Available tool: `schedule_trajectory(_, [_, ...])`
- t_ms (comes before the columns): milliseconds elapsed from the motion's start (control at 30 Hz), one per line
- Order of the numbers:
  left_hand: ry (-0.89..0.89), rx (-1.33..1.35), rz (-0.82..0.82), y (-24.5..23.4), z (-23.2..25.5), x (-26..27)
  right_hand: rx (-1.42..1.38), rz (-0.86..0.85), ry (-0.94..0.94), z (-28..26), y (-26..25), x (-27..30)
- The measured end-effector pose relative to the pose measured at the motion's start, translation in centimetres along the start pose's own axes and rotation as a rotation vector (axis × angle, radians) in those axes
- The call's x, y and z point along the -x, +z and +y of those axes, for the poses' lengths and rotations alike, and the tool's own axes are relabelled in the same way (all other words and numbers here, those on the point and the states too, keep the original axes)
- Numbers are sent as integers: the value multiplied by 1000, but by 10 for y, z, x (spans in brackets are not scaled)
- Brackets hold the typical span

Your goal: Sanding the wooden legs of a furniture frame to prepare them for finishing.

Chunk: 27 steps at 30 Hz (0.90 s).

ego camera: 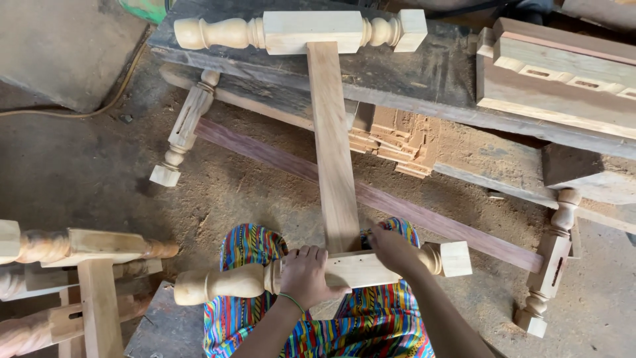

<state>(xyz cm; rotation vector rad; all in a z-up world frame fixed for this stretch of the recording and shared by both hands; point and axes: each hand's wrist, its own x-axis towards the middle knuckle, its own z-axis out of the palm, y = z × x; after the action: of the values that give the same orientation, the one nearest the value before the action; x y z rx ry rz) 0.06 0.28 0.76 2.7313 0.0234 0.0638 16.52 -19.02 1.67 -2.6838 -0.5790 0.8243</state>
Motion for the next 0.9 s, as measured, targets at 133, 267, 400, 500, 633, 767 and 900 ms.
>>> schedule_trajectory(133, [4, 6, 12, -2, 0, 1, 69, -69, -126, 68, 72, -71])
schedule_trajectory(267, [-9, 14, 10, -10, 2, -1, -119, -11, -313, 32, 29, -29])
schedule_trajectory(400, [-10, 8, -49, -12, -1, 0, 24, 59, -142, 26, 15, -8])
schedule_trajectory(500, [8, -2, -50, -1, -2, 0, 33, 125, -142, 9, 1, 5])
schedule_trajectory(633, [17, -23, -10, 2, -2, -1, 199, -31, -31, 7, 23, -12])
schedule_trajectory(767, [38, -22, 17, 10, -3, 2, 187, 102, -142, 57, 69, -58])
schedule_trajectory(900, [26, 0, -10, -2, -2, 0, 70, 85, -153, 33, 47, -34])
